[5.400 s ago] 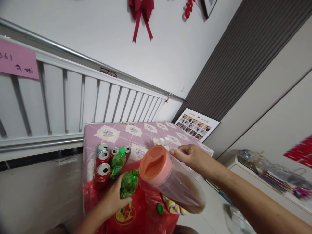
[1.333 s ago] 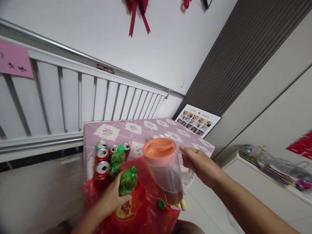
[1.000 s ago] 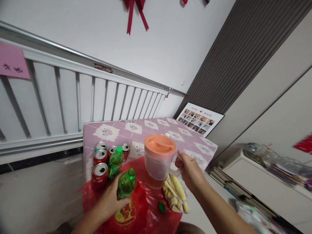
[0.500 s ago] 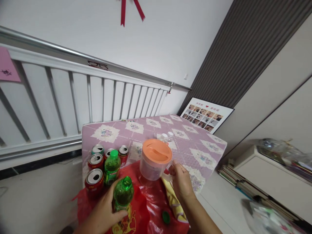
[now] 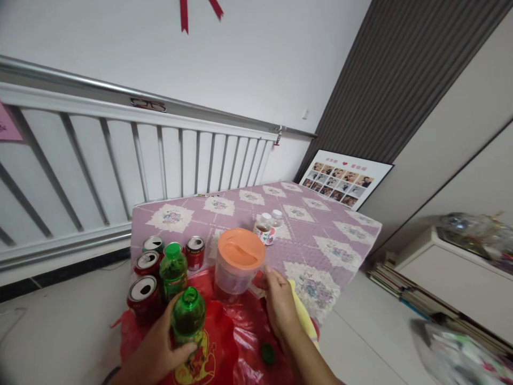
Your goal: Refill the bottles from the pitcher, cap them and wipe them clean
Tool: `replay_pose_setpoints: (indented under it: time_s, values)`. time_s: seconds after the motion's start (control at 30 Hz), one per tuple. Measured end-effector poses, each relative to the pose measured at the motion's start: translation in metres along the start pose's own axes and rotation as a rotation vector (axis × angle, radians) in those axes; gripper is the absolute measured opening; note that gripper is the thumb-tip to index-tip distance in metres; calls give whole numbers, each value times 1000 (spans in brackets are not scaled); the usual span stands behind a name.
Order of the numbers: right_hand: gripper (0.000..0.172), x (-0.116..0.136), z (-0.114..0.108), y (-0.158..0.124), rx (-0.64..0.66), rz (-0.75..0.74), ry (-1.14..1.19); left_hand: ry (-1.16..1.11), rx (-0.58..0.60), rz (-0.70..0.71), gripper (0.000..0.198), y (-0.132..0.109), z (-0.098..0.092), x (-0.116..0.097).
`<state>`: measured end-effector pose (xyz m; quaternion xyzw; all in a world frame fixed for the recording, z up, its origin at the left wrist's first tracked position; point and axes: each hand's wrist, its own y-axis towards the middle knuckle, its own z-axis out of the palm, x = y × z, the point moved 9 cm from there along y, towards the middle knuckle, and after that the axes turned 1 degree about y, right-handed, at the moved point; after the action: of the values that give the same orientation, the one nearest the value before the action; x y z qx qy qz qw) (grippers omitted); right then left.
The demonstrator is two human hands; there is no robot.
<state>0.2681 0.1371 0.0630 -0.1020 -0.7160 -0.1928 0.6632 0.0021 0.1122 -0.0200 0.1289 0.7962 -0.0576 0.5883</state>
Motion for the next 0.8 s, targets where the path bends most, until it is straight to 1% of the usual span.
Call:
replay_pose_setpoints:
  time_s: [0.1,0.13,0.2,0.27,0.3,0.37,0.43,0.5,0.6,0.7,0.8]
  values:
    - [41,4,-2,-9,85,59,54,13,-38,54,83,-1,-3,-3]
    - [41,3,-8,-12,87,80,60,21,-50,69,83,-2,-3,-3]
    - [45,-5,-27,-23,29,104,43,36,-73,91,83,-3,-5,-4]
    - [53,-18,-52,-37,-61,95,-10,47,-95,100,82,-4,-5,-3]
    - [54,-27,-61,-46,-69,90,-37,51,-102,101,81,-4,-5,-3]
    - [50,-48,-70,-66,-38,63,-118,56,-126,92,80,-5,-6,-2]
    - [49,-68,-75,-85,-36,35,-204,52,-155,75,80,-5,-7,-3]
    - [49,-89,-69,-102,9,33,-249,43,-175,56,77,-6,-8,-6]
    - [49,-112,-53,-119,82,47,-228,33,-177,35,71,-8,-7,-14]
    - [50,-129,-42,-127,120,72,-207,38,-184,31,71,-10,-7,-22]
    - [48,-135,-37,-126,165,62,-211,41,-196,36,68,-12,-5,-29]
